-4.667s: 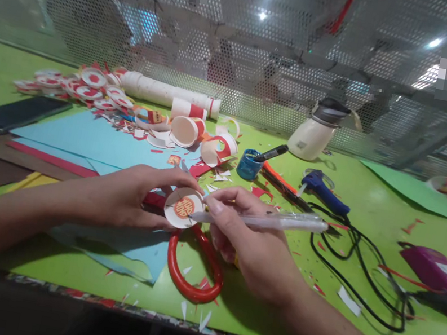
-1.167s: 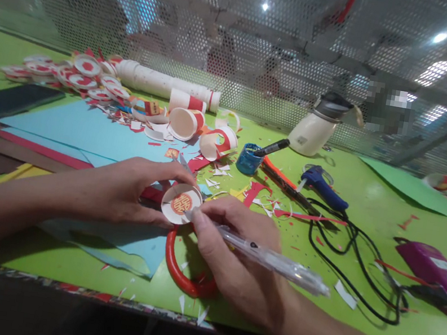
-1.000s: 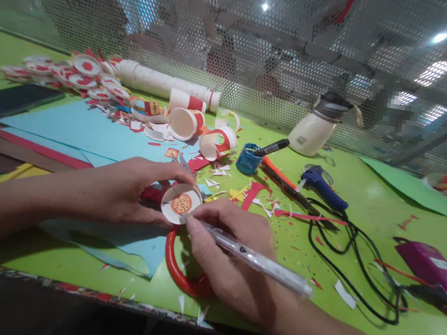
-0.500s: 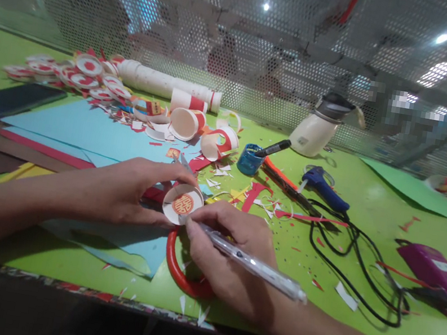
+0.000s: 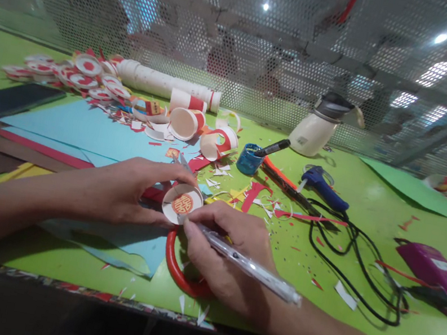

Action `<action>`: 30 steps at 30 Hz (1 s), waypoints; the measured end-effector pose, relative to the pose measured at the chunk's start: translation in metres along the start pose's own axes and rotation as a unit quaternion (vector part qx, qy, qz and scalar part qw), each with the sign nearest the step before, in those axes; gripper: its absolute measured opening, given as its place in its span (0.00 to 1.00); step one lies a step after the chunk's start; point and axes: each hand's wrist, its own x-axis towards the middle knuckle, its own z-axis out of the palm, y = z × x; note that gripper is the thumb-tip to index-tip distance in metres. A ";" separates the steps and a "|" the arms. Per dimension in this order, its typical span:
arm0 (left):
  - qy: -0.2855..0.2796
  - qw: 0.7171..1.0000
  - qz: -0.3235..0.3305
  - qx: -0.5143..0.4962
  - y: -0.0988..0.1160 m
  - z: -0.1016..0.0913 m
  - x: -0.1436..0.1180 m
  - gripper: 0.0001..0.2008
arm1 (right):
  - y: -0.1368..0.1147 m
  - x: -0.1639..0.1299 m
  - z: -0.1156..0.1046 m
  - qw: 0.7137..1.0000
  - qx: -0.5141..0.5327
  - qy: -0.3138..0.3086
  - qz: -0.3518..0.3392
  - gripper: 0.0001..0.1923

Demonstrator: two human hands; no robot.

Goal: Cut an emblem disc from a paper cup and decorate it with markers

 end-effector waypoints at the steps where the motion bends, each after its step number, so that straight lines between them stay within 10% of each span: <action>1: 0.000 1.000 -0.002 0.002 0.000 0.000 0.000 0.17 | 0.000 0.000 0.000 1.000 0.002 0.000 0.000 0.06; 30: -0.004 1.000 -0.006 0.003 0.000 -0.001 0.001 0.18 | 0.000 0.001 0.001 0.999 0.003 -0.024 0.039 0.06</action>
